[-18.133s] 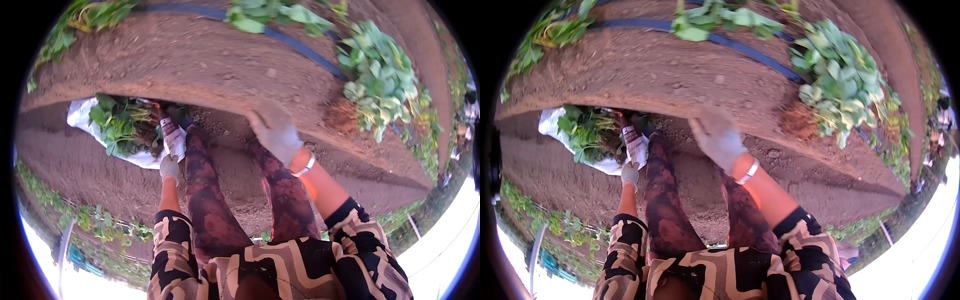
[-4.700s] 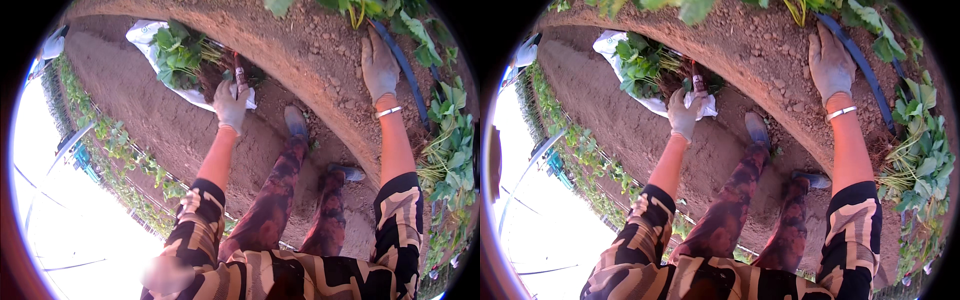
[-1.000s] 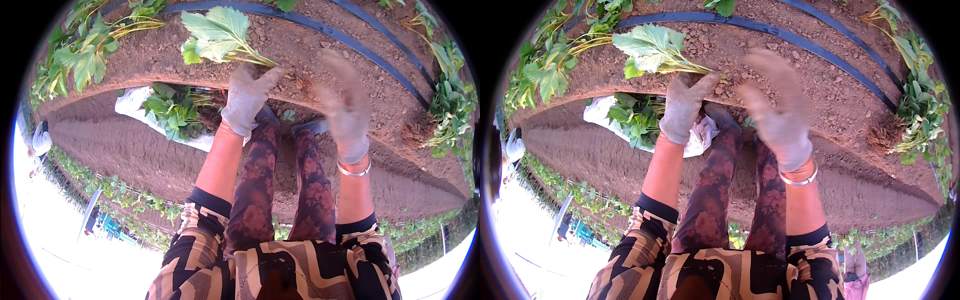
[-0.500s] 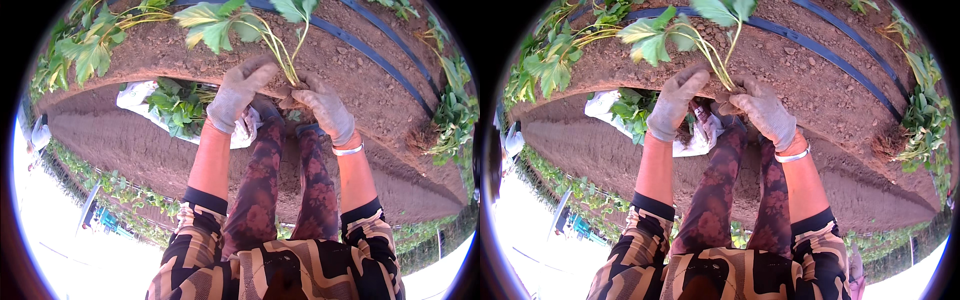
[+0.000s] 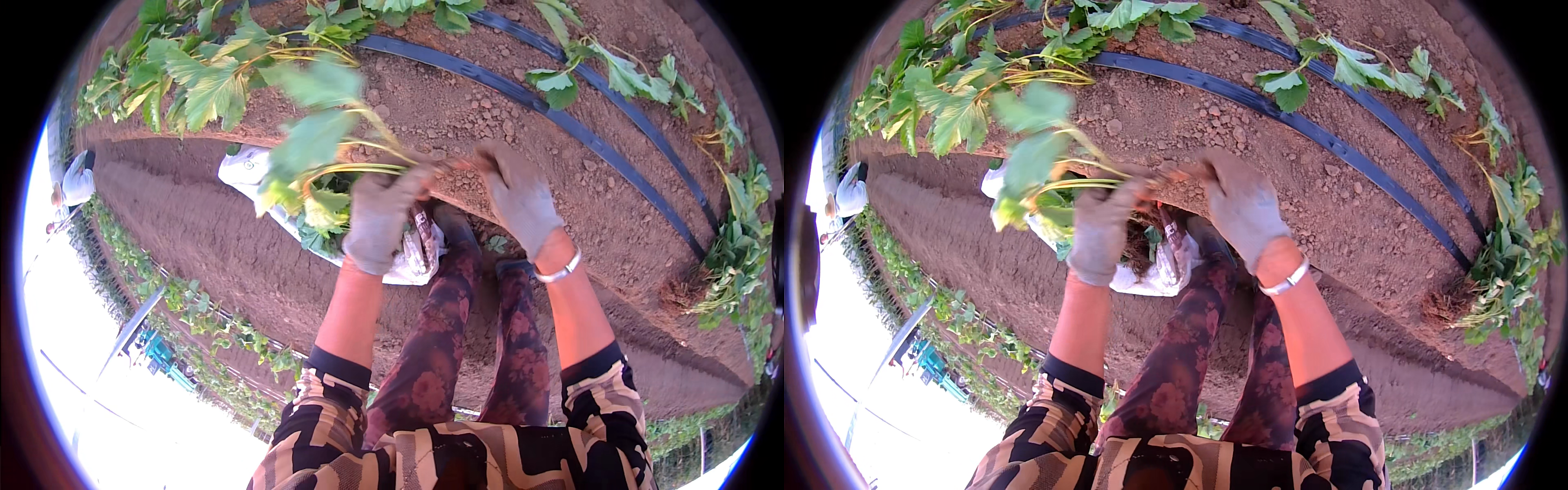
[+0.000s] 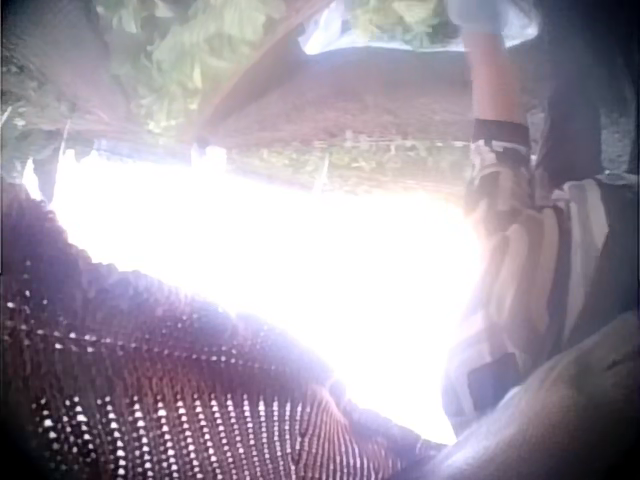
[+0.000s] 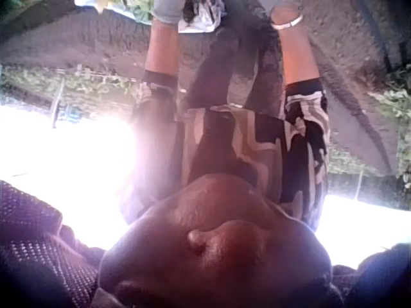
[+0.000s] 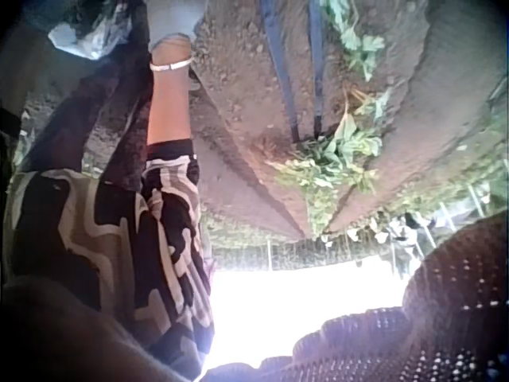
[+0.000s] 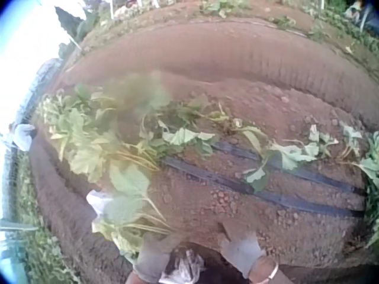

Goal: The person plants seedlings into a prepared garden bed. They pick up seedlings from a white sack, place them into holes in the soil, and pat the dirt around the base to secure them. The process is repeated continuously along the row.

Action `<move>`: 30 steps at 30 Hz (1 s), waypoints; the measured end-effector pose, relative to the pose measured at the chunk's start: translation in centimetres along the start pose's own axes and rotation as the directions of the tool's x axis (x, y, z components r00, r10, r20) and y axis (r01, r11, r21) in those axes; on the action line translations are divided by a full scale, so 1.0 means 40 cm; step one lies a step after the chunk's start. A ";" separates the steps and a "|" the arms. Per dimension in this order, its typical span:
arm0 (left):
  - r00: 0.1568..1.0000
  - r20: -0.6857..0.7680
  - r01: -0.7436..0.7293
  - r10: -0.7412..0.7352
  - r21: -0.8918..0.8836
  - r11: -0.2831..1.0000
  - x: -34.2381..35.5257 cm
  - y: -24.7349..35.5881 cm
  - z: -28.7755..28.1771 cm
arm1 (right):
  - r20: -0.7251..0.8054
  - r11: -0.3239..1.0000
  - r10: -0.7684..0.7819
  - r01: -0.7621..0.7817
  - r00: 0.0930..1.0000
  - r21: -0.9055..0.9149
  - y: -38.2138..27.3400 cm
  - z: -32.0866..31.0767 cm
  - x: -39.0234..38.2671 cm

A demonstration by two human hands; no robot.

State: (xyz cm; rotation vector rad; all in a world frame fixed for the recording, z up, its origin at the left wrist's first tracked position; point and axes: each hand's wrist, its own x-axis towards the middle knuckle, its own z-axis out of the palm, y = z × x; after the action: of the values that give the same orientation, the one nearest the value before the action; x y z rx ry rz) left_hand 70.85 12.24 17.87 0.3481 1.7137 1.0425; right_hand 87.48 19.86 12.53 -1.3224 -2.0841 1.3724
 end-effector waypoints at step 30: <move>0.921 0.098 -0.383 0.376 0.394 0.835 0.361 -0.024 -0.012 | 0.464 0.802 0.175 0.147 0.869 -0.578 -0.010 0.071 0.350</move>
State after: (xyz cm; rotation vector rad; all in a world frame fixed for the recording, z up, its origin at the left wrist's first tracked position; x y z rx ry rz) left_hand 64.80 21.09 8.15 1.0000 1.8872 0.9435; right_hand 78.05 29.81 8.48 -1.2749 -3.0674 1.1828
